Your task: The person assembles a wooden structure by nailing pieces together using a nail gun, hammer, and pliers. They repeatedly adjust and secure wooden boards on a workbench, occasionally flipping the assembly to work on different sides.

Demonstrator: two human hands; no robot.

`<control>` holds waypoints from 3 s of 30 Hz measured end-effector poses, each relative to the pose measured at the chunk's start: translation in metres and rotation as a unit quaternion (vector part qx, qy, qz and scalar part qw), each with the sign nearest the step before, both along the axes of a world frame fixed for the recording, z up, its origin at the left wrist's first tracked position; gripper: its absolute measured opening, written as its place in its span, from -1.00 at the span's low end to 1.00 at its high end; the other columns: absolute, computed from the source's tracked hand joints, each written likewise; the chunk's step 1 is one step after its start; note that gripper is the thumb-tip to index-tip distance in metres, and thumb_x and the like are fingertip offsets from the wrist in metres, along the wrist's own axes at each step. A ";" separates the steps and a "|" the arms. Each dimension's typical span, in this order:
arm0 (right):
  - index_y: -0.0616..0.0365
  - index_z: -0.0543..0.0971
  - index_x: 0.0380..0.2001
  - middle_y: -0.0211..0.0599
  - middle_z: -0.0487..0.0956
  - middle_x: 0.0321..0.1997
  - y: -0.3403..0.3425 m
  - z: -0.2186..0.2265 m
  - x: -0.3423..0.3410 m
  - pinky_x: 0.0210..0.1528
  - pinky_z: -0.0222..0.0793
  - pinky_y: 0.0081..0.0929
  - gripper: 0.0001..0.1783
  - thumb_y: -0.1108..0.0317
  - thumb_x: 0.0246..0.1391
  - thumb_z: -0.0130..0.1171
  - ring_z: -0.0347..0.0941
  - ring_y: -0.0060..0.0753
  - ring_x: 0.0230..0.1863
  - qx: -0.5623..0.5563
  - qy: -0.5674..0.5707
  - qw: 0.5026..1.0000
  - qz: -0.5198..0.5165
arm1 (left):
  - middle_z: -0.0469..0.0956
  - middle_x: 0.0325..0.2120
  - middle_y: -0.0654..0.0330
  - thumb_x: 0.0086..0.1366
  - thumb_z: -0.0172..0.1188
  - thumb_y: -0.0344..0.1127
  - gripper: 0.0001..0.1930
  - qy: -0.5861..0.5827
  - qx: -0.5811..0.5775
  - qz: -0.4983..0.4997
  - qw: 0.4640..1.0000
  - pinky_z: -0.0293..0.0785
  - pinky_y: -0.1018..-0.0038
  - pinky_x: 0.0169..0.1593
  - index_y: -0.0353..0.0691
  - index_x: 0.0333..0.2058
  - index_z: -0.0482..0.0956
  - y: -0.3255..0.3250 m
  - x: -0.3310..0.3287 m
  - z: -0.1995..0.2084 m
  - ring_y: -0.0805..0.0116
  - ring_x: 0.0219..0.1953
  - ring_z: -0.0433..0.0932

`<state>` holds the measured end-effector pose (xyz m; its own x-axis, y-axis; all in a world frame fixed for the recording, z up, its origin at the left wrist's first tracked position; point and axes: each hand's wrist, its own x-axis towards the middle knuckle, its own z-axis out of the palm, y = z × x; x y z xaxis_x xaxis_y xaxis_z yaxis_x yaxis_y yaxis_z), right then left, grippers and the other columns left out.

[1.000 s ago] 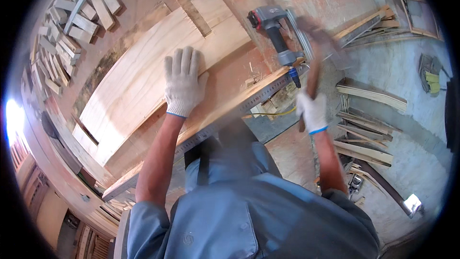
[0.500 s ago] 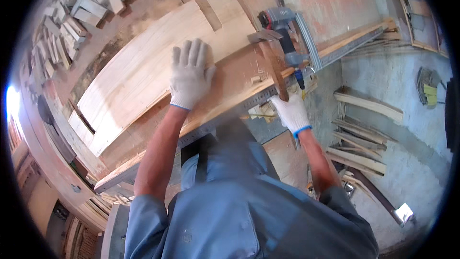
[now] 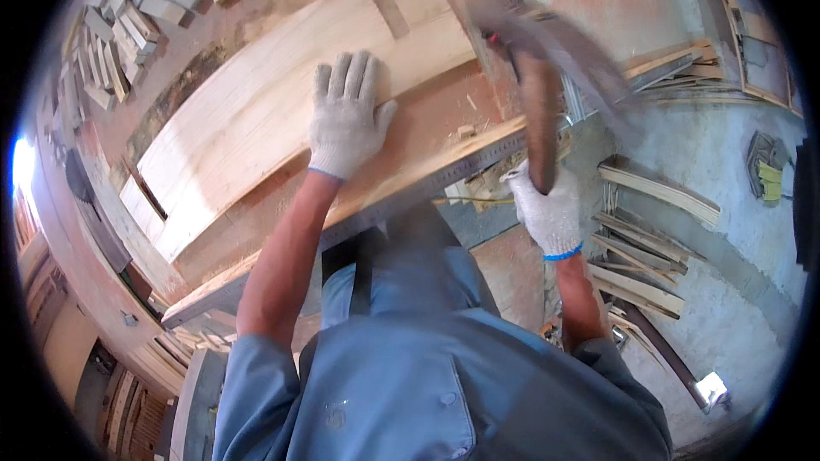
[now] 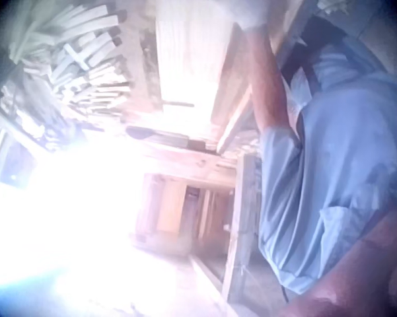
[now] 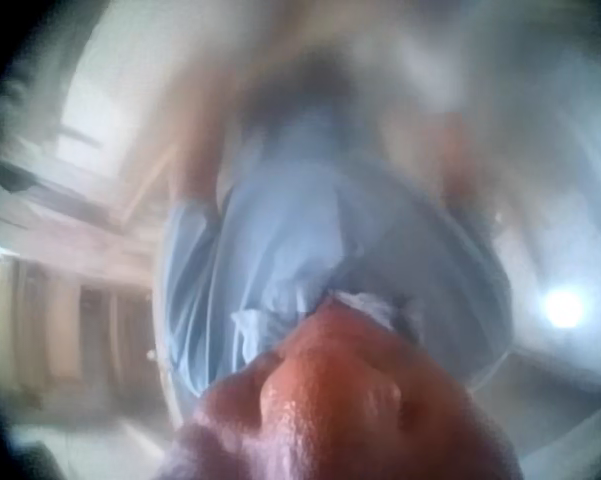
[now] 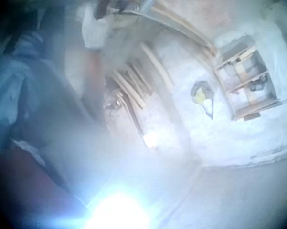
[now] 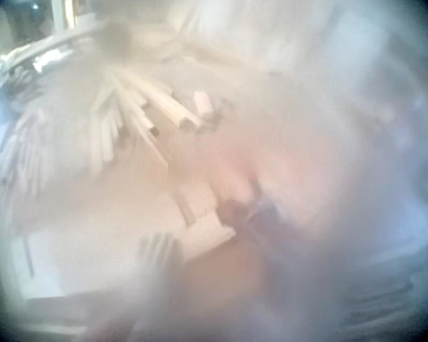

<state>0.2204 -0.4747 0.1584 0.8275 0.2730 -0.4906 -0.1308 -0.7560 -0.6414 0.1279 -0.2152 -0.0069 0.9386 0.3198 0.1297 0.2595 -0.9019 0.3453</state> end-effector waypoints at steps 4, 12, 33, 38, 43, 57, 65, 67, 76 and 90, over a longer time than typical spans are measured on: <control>0.38 0.63 -0.37 -0.19 0.57 -0.57 -0.014 -0.055 -0.011 -0.36 0.41 -0.27 -0.60 0.14 0.20 0.29 0.57 -0.33 -0.46 -0.049 -0.001 0.993 0.104 | 0.31 0.40 -0.06 0.33 0.27 0.01 -0.25 -0.016 -0.008 -0.008 1.000 0.00 -0.11 0.52 -0.27 0.38 0.34 -0.001 0.001 -0.002 -0.10 0.46 0.23; 0.28 0.71 -0.18 0.00 0.73 -0.26 -0.002 -0.005 0.006 -0.06 0.52 -0.24 -0.59 0.09 0.18 0.32 0.71 -0.12 -0.08 -0.120 0.091 0.986 0.070 | 0.31 0.41 -0.02 0.34 0.27 0.03 -0.24 -0.005 -0.007 0.012 1.000 -0.01 -0.09 0.53 -0.27 0.38 0.33 -0.002 0.000 -0.004 -0.07 0.48 0.20; 0.35 0.68 -0.28 0.05 0.67 -0.43 -0.026 -0.073 0.004 -0.18 0.47 -0.14 -0.62 0.16 0.16 0.23 0.67 0.01 -0.27 -0.158 0.066 0.973 0.152 | 0.22 0.45 -0.16 0.45 0.16 -0.12 -0.36 0.113 0.033 0.195 0.974 -0.10 -0.01 0.58 -0.23 0.41 0.31 0.027 -0.228 0.017 -0.11 0.54 0.09; 0.20 0.59 -0.46 -0.40 0.51 -0.63 0.011 -0.025 -0.019 -0.58 0.26 -0.46 -0.79 0.31 0.18 0.28 0.39 -0.57 -0.65 -0.002 0.072 0.984 0.165 | 0.23 0.44 -0.16 0.43 0.17 -0.17 -0.37 0.091 0.039 0.210 0.973 -0.08 0.00 0.58 -0.28 0.40 0.33 0.020 -0.233 0.018 -0.13 0.53 0.11; 0.30 0.60 -0.42 -0.32 0.54 -0.61 0.018 -0.048 -0.022 -0.44 0.35 -0.31 -0.74 0.28 0.17 0.30 0.51 -0.43 -0.54 -0.070 0.008 0.962 0.265 | 0.27 0.43 -0.13 0.40 0.19 -0.18 -0.39 0.077 0.026 0.217 0.973 -0.06 0.01 0.58 -0.26 0.37 0.37 0.020 -0.231 0.019 -0.11 0.52 0.13; 0.36 0.62 -0.37 0.19 0.60 -0.45 0.073 -0.077 -0.021 -0.24 0.44 -0.04 -0.60 0.13 0.12 0.27 0.62 0.25 -0.28 -0.225 0.011 0.852 0.472 | 0.28 0.44 -0.07 0.44 0.17 -0.19 -0.41 0.063 0.013 0.250 0.966 -0.02 0.05 0.58 -0.19 0.39 0.37 0.019 -0.231 0.015 -0.03 0.52 0.17; 0.30 0.65 -0.38 0.12 0.58 -0.49 0.123 -0.014 -0.056 -0.25 0.45 -0.14 -0.62 0.11 0.15 0.26 0.56 0.16 -0.40 -0.018 0.027 0.887 0.460 | 0.39 0.35 -0.10 0.38 0.18 -0.23 -0.49 0.029 0.019 0.263 0.964 0.06 -0.01 0.53 -0.28 0.26 0.47 0.018 -0.230 0.018 -0.08 0.46 0.27; 0.27 0.66 -0.37 0.15 0.61 -0.43 0.121 -0.066 -0.052 -0.22 0.46 -0.08 -0.62 0.09 0.15 0.24 0.59 0.22 -0.32 -0.108 -0.009 0.852 0.512 | 0.35 0.39 -0.08 0.39 0.19 -0.24 -0.46 0.045 0.012 0.261 0.964 0.03 0.02 0.56 -0.24 0.30 0.44 0.018 -0.231 0.018 -0.04 0.49 0.22; 0.16 0.71 -0.22 0.15 0.67 -0.29 0.155 -0.050 -0.042 -0.09 0.49 -0.07 -0.59 0.02 0.08 0.30 0.63 0.20 -0.14 -0.231 -0.010 0.811 0.538 | 0.41 0.35 -0.07 0.40 0.16 -0.20 -0.52 -0.002 0.024 0.283 0.959 0.07 0.01 0.54 -0.28 0.22 0.52 0.017 -0.234 0.006 -0.06 0.44 0.30; 0.29 0.68 -0.37 -0.10 0.64 -0.51 0.286 0.008 -0.168 -0.32 0.51 -0.35 -0.79 0.31 0.15 0.30 0.55 -0.35 -0.45 0.112 -0.040 0.793 0.598 | 0.33 0.41 -0.08 0.32 0.06 -0.29 -0.42 0.008 -0.063 0.290 0.955 -0.07 0.04 0.59 -0.33 0.30 0.44 0.016 -0.242 0.012 0.01 0.51 0.19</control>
<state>0.0523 -0.1884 0.1661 -0.0627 0.9583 -0.2789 0.6415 -0.1754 -0.7468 -0.1136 -0.1992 0.0047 0.6009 0.7982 0.0428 0.7086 -0.5567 0.4335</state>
